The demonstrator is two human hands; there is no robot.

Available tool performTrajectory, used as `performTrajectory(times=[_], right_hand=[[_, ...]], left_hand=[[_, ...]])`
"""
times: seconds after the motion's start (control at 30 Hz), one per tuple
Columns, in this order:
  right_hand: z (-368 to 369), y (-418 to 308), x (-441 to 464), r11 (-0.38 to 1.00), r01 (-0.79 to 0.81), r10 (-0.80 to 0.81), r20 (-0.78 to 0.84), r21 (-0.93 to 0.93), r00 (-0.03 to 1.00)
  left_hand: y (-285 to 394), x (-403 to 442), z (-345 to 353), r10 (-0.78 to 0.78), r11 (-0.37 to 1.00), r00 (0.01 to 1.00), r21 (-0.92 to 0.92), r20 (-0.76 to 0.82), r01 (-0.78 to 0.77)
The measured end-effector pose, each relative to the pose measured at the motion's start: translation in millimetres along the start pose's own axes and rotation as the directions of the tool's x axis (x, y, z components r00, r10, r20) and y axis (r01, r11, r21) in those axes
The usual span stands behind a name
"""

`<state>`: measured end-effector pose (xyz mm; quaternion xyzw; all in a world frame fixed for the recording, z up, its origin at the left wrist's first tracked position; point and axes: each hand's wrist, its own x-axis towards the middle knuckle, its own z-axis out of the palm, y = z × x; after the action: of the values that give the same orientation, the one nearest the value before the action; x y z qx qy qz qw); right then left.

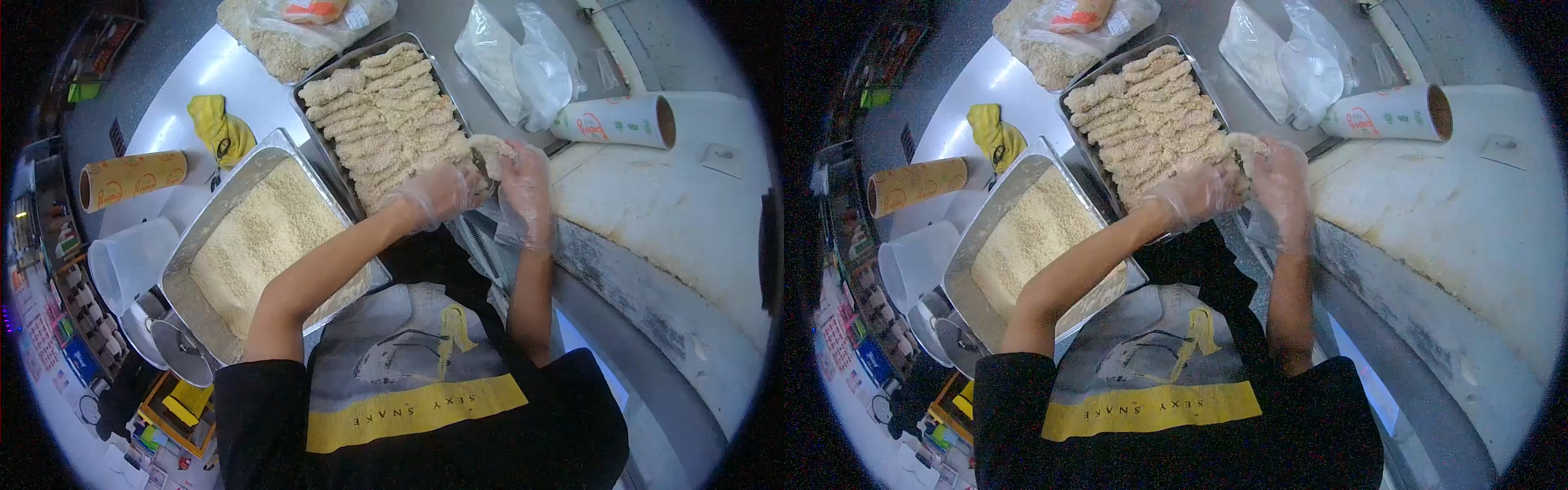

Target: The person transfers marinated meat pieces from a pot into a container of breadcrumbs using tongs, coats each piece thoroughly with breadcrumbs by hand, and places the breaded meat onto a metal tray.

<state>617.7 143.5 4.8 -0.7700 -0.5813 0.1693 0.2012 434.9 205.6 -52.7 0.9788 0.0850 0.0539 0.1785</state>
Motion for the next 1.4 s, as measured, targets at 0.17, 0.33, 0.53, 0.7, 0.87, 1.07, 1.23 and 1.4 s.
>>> performTrajectory(times=[0.17, 0.33, 0.53, 0.7, 0.87, 1.07, 1.23, 1.4], right_hand=[[5.3, 7.7, 0.5, 0.97, -0.13, 0.144, -0.057, 0.204, 0.988], [4.3, -1.2, -1.4, 0.91, -0.143, 0.191, -0.087, 0.39, 0.978], [6.3, 2.4, 0.5, 0.907, -0.14, 0.183, -0.072, 0.397, 0.98], [-2.8, -10.1, 1.6, 0.897, -0.131, 0.193, -0.107, 0.422, 0.975], [6.7, 4.8, -1.5, 0.908, -0.129, 0.182, -0.095, 0.399, 0.979], [4.3, 4.1, -7.0, 0.849, -0.167, 0.218, -0.044, 0.502, 0.975], [0.7, -5.9, -11.4, 0.696, -0.209, 0.224, 0.069, 0.687, 0.972], [7.7, -5.6, -31.8, 0.706, -0.238, 0.266, 0.061, 0.667, 0.962]], left_hand=[[2.3, 0.5, -37.6, -0.055, 0.964, 0.988, -0.249, 0.144, 0.09], [-14.4, -0.9, -5.0, -0.111, 0.959, 0.974, -0.234, 0.196, 0.157], [-17.7, 0.2, -3.4, -0.08, 0.991, 0.972, -0.084, 0.222, 0.101], [-5.0, 10.2, -21.9, -0.024, 0.992, 0.952, 0.127, 0.306, -0.016], [-2.7, 0.0, -26.9, 0.108, 0.982, 0.971, 0.132, 0.212, -0.138], [-17.6, -3.7, 6.9, 0.062, 0.978, 0.99, 0.191, 0.128, -0.086], [-33.4, 0.6, 9.6, 0.028, 1.0, 0.996, 0.004, 0.091, -0.028], [-38.6, -6.7, -25.7, -0.096, 0.995, 0.973, -0.009, 0.211, 0.1]])
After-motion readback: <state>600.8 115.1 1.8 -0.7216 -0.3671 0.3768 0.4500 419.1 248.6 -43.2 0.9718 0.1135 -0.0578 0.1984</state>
